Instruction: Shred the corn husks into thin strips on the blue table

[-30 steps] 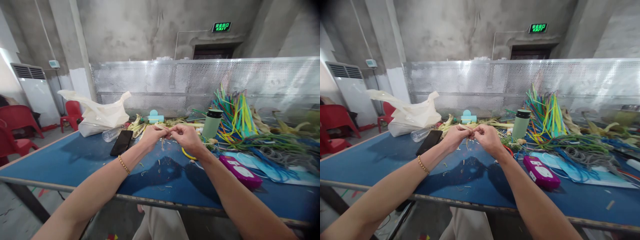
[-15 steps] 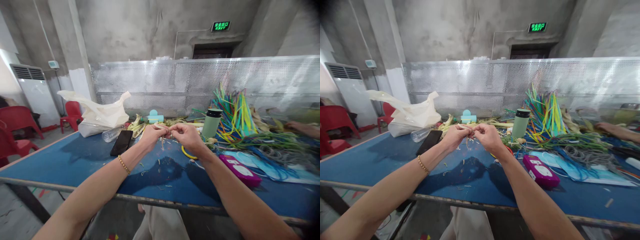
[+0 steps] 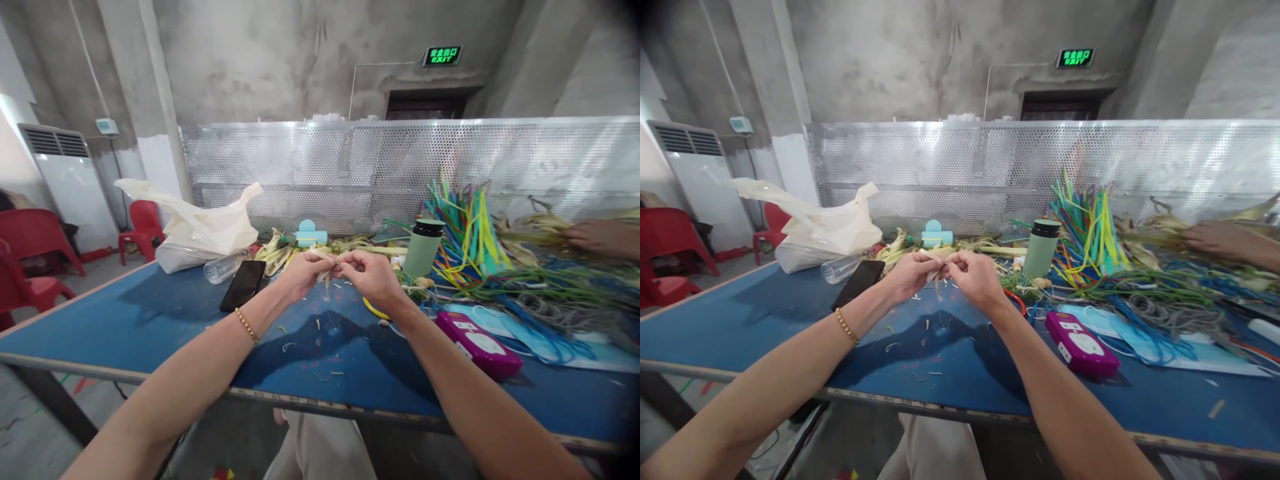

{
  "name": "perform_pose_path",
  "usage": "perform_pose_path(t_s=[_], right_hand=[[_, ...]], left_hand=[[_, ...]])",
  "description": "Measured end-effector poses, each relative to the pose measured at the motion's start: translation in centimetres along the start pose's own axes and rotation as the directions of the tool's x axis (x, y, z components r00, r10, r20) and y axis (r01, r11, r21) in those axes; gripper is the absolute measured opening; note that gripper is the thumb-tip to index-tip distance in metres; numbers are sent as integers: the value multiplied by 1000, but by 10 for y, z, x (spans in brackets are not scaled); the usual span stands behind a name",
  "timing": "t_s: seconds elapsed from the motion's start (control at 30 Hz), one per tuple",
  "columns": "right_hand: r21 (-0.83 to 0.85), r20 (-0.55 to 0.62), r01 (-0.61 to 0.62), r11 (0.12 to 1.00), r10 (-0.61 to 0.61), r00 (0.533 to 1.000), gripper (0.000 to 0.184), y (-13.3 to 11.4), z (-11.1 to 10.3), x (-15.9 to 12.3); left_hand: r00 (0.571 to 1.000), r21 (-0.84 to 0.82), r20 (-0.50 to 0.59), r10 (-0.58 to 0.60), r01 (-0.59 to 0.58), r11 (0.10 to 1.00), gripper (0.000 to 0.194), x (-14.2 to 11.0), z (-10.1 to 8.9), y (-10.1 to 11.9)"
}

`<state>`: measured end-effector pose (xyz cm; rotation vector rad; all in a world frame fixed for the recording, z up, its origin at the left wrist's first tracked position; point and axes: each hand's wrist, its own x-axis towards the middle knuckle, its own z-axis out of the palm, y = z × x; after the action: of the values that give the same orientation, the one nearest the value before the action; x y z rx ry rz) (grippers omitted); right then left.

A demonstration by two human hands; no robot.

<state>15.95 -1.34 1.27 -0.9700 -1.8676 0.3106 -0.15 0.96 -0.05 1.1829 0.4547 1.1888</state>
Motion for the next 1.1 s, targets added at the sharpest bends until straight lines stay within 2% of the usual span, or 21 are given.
perform_pose_path(t_s=[0.23, 0.33, 0.47, 0.63, 0.8, 1.1], right_hand=[[-92, 4, 38, 995, -38, 999, 14, -4, 0, -2], [-68, 33, 50, 996, -48, 998, 15, -7, 0, -3], [-61, 33, 43, 997, -41, 999, 16, -8, 1, -4], [13, 33, 11, 1000, -11, 999, 14, -5, 2, -3], [5, 29, 14, 1000, -14, 999, 16, -5, 1, -2], [22, 28, 10, 1000, -11, 1000, 16, -11, -2, -2]], left_hand=[[991, 146, -8, 132, -129, 981, 10, 0, 2, -2], [987, 236, -28, 159, -148, 960, 3, -2, 4, 0], [985, 296, -35, 169, -152, 943, 7, -5, 8, 3], [980, 309, -20, 197, -182, 934, 9, -7, 12, 8], [976, 300, -40, 213, -192, 934, 7, -5, 11, 5], [970, 297, 10, 244, -236, 925, 8, -5, 9, 5]])
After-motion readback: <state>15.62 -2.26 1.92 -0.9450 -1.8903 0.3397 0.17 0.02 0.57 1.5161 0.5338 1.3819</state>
